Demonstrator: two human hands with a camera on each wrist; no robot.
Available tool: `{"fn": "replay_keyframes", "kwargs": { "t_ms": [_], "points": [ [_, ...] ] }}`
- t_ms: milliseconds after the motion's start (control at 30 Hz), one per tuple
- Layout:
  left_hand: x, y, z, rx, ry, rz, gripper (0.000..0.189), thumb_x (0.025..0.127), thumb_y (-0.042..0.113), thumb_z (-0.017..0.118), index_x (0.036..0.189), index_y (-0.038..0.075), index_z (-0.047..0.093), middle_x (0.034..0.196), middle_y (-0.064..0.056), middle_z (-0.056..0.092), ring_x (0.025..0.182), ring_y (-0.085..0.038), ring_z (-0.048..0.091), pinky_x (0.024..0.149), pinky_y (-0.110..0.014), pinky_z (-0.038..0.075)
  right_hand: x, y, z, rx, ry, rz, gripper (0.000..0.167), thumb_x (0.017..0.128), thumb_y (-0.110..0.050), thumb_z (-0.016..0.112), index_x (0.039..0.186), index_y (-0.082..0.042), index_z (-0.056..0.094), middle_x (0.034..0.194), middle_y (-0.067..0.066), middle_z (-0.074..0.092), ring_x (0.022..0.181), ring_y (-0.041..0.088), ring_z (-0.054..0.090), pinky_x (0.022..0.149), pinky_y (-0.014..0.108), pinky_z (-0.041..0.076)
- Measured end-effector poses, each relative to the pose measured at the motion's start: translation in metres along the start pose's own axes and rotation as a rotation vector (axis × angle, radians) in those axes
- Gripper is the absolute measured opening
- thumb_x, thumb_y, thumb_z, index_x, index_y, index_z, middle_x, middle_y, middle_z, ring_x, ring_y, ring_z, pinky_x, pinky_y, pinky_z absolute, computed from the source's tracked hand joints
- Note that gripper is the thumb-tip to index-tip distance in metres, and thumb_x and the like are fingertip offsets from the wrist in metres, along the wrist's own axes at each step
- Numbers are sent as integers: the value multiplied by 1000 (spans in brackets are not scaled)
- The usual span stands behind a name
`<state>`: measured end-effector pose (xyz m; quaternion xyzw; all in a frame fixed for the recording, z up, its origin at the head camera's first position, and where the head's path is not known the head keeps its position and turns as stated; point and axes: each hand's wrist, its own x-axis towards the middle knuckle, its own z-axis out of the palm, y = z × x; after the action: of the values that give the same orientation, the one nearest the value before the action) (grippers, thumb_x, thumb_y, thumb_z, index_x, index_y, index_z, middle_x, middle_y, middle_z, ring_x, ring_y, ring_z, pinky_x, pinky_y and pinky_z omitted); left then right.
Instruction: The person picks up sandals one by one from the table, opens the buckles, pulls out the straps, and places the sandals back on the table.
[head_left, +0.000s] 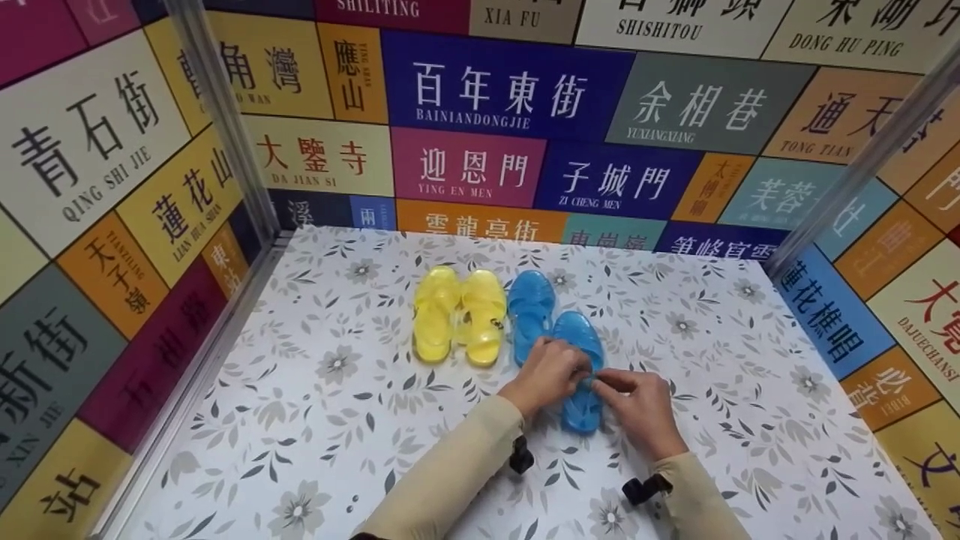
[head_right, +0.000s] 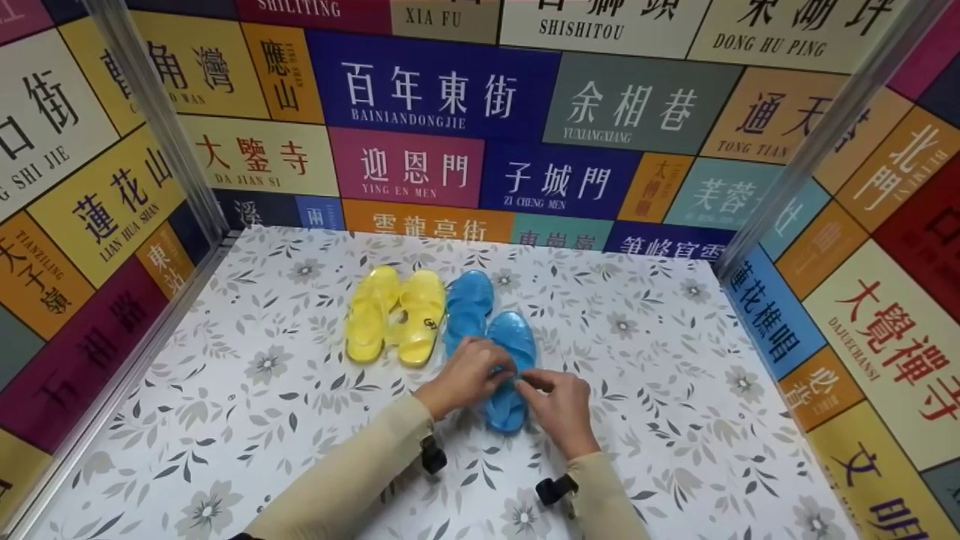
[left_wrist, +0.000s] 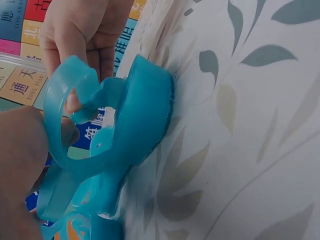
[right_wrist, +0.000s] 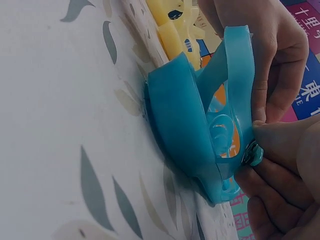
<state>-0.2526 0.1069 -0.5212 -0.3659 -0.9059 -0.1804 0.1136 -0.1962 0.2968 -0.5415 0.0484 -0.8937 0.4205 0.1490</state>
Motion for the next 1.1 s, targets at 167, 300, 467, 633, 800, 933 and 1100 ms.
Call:
{"fn": "replay_keyframes", "kwargs": {
  "t_ms": [167,300,467,633,800,933,1100],
  "points": [
    [1,-3,1,4,6,9,10,97,22,75,104,24,83,101,11,79,98,-14,71,104,-40,47,-1,-1,-1,26,-19,22,17,90,-17,85,107,-12,84,97,0,81,89,11,75,79,13,53],
    [3,-3,1,14,3,21,9,98,22,75,102,25,83,99,12,79,97,-13,71,106,-42,47,-1,-1,-1,43,-16,21,16,90,-17,84,106,-12,84,97,1,81,89,12,76,79,13,54],
    [6,1,-1,34,-40,18,11,99,28,74,107,28,82,102,13,79,100,-11,71,108,-43,45,0,1,-1,29,-1,-2,15,89,-16,85,104,-13,85,96,0,81,89,13,76,78,12,53],
    [6,5,1,24,-69,-9,14,100,30,74,111,28,82,105,13,79,103,-11,71,112,-42,42,0,1,0,34,-9,-6,16,89,-16,85,105,-13,85,97,-1,81,90,13,76,79,12,53],
    [3,5,1,-3,-42,-10,14,99,33,74,110,28,82,105,13,79,102,-11,70,110,-42,43,-1,-1,-1,13,-7,13,15,89,-16,85,104,-15,85,96,-2,81,88,11,75,78,13,53],
    [2,3,2,-15,-17,6,12,97,29,76,107,29,83,103,14,79,101,-11,69,108,-41,44,0,-2,-1,12,-16,5,16,89,-17,86,105,-15,85,97,-2,81,90,13,76,79,14,54],
    [2,1,4,-34,-3,4,14,93,22,78,104,29,84,101,15,79,99,-10,70,107,-40,43,0,0,-1,5,-22,-16,16,89,-18,86,105,-16,85,98,-2,81,93,14,77,81,13,54]
  ]
}}
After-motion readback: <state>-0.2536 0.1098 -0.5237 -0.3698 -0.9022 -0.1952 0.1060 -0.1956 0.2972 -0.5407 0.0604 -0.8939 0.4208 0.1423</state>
